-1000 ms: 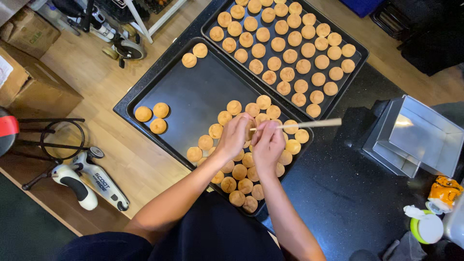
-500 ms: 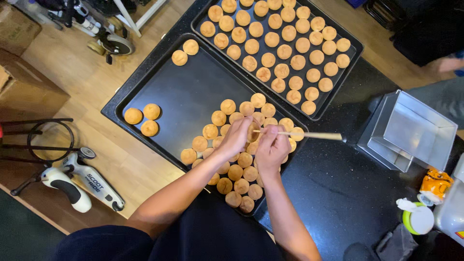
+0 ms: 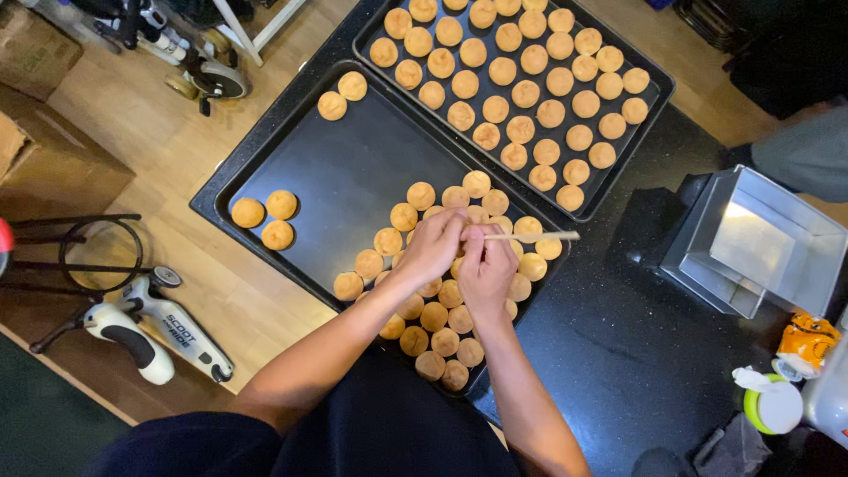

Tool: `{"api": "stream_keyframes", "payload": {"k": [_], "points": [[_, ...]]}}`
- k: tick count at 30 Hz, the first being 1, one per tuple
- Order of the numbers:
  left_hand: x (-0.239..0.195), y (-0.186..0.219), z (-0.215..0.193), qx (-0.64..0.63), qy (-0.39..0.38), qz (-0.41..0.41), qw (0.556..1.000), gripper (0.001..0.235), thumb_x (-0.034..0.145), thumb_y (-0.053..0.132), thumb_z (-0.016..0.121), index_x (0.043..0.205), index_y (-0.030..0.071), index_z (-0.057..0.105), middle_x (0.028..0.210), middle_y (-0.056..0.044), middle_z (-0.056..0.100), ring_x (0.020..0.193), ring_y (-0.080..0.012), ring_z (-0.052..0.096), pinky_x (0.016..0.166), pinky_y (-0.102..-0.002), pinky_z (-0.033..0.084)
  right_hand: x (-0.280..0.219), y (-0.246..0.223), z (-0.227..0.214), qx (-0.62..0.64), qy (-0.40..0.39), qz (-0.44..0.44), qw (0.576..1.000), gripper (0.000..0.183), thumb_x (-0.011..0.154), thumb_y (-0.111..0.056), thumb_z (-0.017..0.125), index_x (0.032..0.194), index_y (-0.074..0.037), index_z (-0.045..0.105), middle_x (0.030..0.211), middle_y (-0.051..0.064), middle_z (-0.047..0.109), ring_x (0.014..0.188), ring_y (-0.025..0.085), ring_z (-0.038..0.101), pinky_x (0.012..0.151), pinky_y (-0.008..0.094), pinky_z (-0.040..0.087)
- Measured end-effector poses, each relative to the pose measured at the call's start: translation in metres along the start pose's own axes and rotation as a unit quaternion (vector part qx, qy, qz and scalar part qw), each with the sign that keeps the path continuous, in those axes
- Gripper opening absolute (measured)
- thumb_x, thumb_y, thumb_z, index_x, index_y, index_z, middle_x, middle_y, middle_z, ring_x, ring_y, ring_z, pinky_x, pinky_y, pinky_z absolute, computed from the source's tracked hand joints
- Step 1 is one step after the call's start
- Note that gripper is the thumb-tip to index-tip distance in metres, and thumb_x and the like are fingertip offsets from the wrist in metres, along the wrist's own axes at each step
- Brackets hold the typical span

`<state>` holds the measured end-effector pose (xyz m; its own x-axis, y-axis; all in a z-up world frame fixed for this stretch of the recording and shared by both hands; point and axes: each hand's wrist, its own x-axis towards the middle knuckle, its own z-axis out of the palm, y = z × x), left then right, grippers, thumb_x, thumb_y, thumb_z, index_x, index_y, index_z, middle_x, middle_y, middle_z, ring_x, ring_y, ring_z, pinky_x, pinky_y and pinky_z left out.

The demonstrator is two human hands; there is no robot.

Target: The person uses a wooden skewer to poke holes in small round cakes arranged on baking trays. They pick up each cake, insert the skewer into the center, and place it back on the tray, repeating this process for multiple items.

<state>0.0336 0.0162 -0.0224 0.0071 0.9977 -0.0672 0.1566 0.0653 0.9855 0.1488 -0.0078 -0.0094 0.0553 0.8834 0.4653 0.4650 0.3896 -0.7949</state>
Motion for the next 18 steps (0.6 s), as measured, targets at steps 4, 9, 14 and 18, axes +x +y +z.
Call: {"api": "stream_keyframes", "payload": {"k": [4, 9, 14, 18], "points": [[-0.005, 0.011, 0.0, 0.083, -0.02, 0.026, 0.996, 0.036, 0.102, 0.029, 0.044, 0.085, 0.003, 0.062, 0.069, -0.018, 0.063, 0.066, -0.033, 0.064, 0.063, -0.045, 0.047, -0.001, 0.016, 0.004, 0.012, 0.033, 0.094, 0.995, 0.034, 0.113, -0.016, 0.049, 0.085, -0.001, 0.06, 0.075, 0.003, 0.065, 0.066, 0.01, 0.061, 0.061, 0.028, 0.048], [0.002, -0.006, 0.009, 0.029, 0.007, 0.002, 1.0, 0.034, 0.1, 0.028, 0.043, 0.089, 0.001, 0.061, 0.072, -0.021, 0.064, 0.068, -0.0368, 0.067, 0.064, -0.048, 0.049, -0.008, 0.029, 0.004, 0.239, 0.065, 0.27, 0.931, 0.033, 0.113, -0.027, 0.043, 0.092, -0.005, 0.055, 0.067, -0.002, 0.048, 0.056, 0.004, 0.041, 0.05, 0.022, 0.033], [0.051, -0.046, 0.011, 0.13, 0.053, -0.059, 0.988, 0.04, 0.105, 0.036, 0.043, 0.098, 0.0, 0.058, 0.084, -0.026, 0.066, 0.087, -0.0454, 0.065, 0.076, -0.055, 0.048, -0.006, 0.03, -0.007, 0.171, 0.153, 0.215, 0.949, 0.034, 0.114, -0.029, 0.042, 0.095, -0.005, 0.056, 0.068, -0.002, 0.048, 0.056, 0.004, 0.044, 0.051, 0.022, 0.035], [0.115, -0.074, -0.004, 0.351, 0.141, 0.059, 0.924, 0.032, 0.105, 0.039, 0.053, 0.104, 0.007, 0.057, 0.106, -0.019, 0.063, 0.103, -0.0398, 0.062, 0.085, -0.052, 0.048, -0.008, 0.03, -0.025, 0.115, 0.146, 0.213, 0.959, 0.035, 0.115, -0.029, 0.043, 0.094, -0.004, 0.057, 0.067, -0.001, 0.051, 0.058, 0.004, 0.047, 0.053, 0.022, 0.037]]}}
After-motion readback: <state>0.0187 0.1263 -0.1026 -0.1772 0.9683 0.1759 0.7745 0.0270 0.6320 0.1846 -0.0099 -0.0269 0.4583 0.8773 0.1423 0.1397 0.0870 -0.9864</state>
